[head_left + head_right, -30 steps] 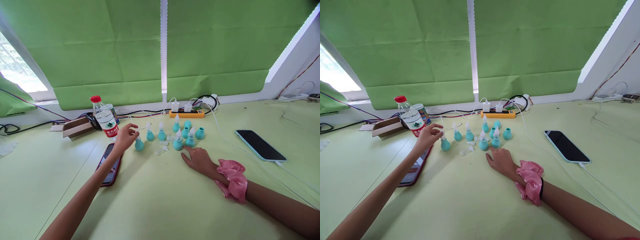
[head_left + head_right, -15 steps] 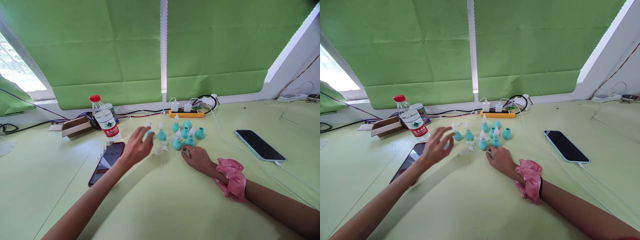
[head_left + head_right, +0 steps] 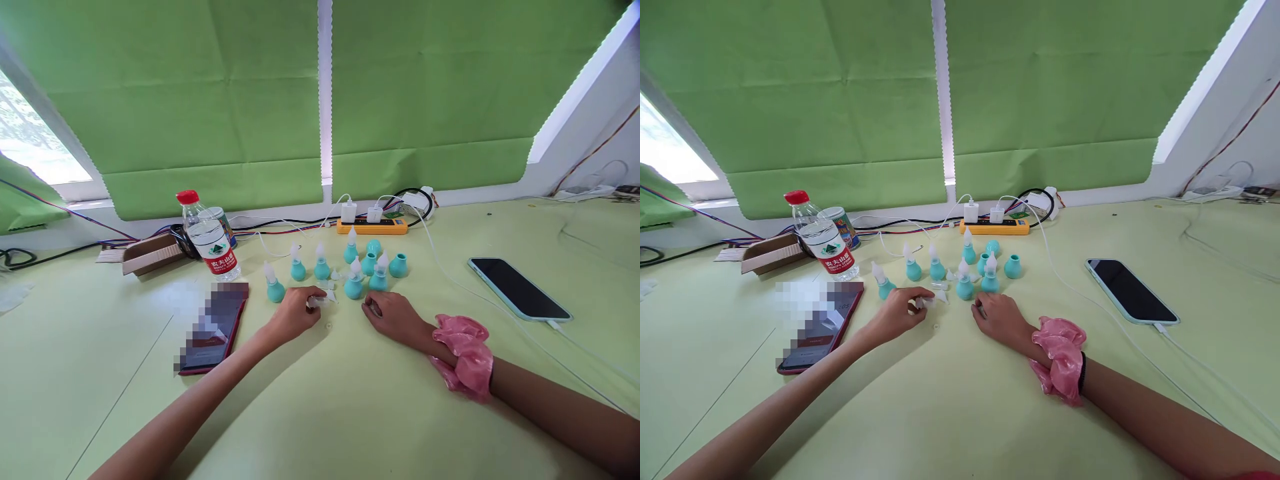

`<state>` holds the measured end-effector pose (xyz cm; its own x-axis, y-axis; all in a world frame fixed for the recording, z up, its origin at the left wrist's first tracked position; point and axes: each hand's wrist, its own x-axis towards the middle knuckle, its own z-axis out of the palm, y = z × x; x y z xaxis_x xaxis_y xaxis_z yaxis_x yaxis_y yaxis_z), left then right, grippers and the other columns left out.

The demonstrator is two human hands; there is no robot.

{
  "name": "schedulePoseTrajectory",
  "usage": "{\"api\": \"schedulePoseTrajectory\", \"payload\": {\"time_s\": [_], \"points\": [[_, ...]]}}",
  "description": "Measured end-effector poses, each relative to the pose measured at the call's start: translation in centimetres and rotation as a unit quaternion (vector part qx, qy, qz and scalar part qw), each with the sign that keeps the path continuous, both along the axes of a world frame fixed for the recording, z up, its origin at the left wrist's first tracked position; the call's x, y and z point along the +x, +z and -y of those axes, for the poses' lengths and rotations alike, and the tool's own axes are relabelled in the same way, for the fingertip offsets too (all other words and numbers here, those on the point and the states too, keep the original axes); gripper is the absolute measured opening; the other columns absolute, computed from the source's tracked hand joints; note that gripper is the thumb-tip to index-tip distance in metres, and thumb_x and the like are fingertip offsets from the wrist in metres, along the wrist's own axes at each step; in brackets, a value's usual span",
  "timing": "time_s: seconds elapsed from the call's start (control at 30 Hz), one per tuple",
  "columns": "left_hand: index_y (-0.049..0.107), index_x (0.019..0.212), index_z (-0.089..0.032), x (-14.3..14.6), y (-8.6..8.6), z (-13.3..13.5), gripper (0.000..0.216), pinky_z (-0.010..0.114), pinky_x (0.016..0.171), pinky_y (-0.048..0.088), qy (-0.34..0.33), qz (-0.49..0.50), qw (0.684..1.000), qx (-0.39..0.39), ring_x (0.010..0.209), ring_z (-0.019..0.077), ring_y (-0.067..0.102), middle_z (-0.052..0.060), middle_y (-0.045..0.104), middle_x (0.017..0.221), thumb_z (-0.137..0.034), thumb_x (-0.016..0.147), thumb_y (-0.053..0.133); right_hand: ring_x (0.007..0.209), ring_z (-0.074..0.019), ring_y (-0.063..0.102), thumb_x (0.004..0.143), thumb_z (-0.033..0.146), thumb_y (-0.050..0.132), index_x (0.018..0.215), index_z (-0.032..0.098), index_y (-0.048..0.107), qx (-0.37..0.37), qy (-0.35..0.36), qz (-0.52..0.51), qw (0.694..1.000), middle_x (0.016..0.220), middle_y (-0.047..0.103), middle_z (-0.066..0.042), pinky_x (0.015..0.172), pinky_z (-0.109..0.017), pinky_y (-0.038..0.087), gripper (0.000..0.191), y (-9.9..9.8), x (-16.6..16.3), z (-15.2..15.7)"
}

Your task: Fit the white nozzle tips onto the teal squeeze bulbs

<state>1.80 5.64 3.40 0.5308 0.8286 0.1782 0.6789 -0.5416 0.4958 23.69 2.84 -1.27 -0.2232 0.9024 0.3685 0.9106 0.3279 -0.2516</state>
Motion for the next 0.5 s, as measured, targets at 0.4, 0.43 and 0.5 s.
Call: {"api": "schedulePoseTrajectory", "payload": {"time_s": [0.4, 0.43, 0.5], "points": [[0.053, 0.098, -0.022, 2.9, -2.7, 4.7, 0.023, 0.023, 0.054, 0.039, -0.066, -0.033, 0.996, 0.057, 0.059, 0.0135, 0.054, 0.002, 0.059, 0.076, -0.023, 0.08, 0.038, 0.057, -0.0138, 0.049, 0.072, 0.019, 0.044, 0.072, 0.016, 0.055, -0.002, 0.065, -0.048, 0.997, 0.06, 0.053, -0.001, 0.057, -0.024, 0.036, 0.012, 0.2, -0.1, 0.4], [0.053, 0.099, -0.021, 2.8, -2.8, 4.5, 0.024, 0.023, 0.057, 0.04, -0.065, -0.031, 0.995, 0.068, 0.064, 0.0145, 0.055, 0.004, 0.059, 0.081, -0.02, 0.078, 0.04, 0.056, -0.0135, 0.048, 0.072, 0.019, 0.044, 0.069, 0.016, 0.054, -0.003, 0.065, -0.053, 0.996, 0.059, 0.052, -0.001, 0.056, -0.024, 0.036, 0.011, 0.2, -0.1, 0.4], [0.052, 0.101, -0.021, 2.7, -2.9, 4.1, 0.029, 0.025, 0.063, 0.042, -0.054, 0.001, 0.996, 0.074, 0.073, 0.0159, 0.056, 0.005, 0.059, 0.087, -0.014, 0.075, 0.041, 0.054, -0.013, 0.047, 0.072, 0.019, 0.044, 0.066, 0.017, 0.052, -0.006, 0.067, -0.065, 0.996, 0.057, 0.051, 0.0, 0.055, -0.024, 0.036, 0.01, 0.2, -0.1, 0.3]]}}
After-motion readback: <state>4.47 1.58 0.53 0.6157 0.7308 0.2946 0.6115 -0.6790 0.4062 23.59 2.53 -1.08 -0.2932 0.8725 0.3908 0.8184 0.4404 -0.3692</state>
